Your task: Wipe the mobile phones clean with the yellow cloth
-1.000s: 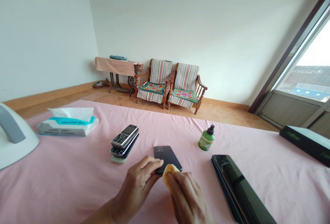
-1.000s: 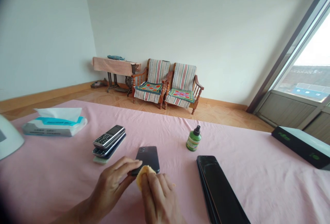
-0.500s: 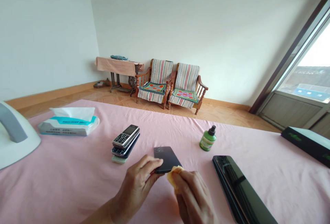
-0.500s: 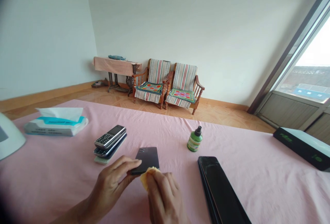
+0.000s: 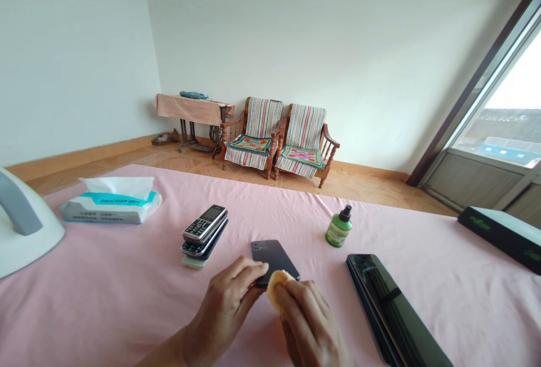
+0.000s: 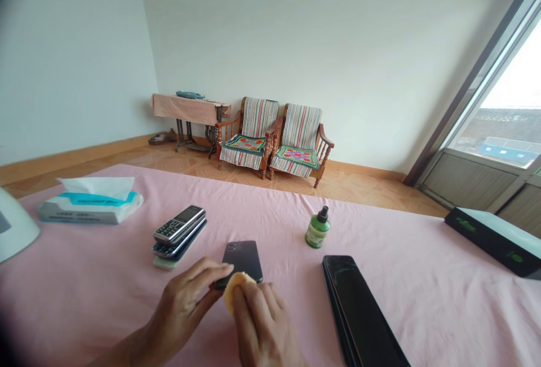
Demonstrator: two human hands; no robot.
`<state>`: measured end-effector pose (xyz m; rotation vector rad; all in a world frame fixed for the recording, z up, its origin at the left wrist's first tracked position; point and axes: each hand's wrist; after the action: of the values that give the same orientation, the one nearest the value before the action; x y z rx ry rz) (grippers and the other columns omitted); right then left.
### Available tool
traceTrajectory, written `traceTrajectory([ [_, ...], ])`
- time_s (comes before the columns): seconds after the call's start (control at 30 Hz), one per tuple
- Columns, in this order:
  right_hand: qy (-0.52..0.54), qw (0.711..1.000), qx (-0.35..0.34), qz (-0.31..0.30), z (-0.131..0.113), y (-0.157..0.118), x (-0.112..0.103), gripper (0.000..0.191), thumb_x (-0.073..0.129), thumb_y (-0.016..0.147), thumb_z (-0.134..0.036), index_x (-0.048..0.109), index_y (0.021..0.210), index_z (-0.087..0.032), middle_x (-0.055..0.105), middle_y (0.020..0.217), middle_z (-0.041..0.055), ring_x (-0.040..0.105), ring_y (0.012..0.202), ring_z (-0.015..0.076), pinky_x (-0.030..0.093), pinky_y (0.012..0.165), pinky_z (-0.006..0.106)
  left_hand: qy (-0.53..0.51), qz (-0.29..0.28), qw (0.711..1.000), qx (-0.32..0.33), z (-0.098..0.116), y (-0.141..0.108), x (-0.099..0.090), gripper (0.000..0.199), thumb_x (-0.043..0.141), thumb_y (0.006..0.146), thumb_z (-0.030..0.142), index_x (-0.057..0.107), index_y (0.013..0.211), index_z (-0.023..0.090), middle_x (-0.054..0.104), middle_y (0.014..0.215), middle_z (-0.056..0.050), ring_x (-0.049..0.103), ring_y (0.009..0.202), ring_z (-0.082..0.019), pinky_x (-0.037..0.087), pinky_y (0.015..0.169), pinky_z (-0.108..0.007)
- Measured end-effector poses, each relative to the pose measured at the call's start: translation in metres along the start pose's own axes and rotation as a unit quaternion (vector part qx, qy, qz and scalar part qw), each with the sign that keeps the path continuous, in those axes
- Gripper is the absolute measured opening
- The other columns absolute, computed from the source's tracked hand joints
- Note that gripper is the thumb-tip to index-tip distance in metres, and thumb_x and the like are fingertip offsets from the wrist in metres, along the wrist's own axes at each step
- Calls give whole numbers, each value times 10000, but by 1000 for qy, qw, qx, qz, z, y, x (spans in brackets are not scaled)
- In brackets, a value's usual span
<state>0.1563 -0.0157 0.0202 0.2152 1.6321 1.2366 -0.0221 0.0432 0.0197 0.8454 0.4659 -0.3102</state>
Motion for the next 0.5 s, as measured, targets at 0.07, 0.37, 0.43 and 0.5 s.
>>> traceTrajectory([
  [0.07,2,999,-33,-13,-2,4,1,300,474,895,-75,589,1172,-70,688,964,143,640,804,200,563,719,304,-6,-6,1000,-2,3,1,0,212,492,942,168,587,1123,226,633,948,-39,651,858,-158,535,758,-212],
  [0.37,0,999,-45,-10,-2,3,1,279,495,889,-67,605,1144,-48,686,967,166,648,804,207,564,705,309,4,-12,1000,13,2,0,-1,219,477,942,155,585,1123,215,634,960,-45,651,887,-156,530,786,-201],
  [0.43,17,999,-47,-4,-4,3,1,271,509,880,-65,610,1131,-60,687,934,148,649,785,198,563,703,297,5,-24,1000,11,0,-2,-1,225,462,949,153,580,1129,217,632,968,-46,650,893,-156,531,789,-202],
  [0.5,45,999,-15,-3,-3,2,-2,266,506,879,-69,614,1121,-92,676,894,121,645,765,184,559,706,277,7,-41,999,11,-1,-4,-1,231,454,957,157,567,1149,216,627,979,-49,647,904,-158,532,801,-211],
])
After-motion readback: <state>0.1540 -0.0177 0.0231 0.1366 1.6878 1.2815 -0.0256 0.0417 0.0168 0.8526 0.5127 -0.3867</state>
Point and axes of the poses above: each hand's wrist, its own y-axis towards the middle knuckle, its own x-axis out of the palm, z = x × y
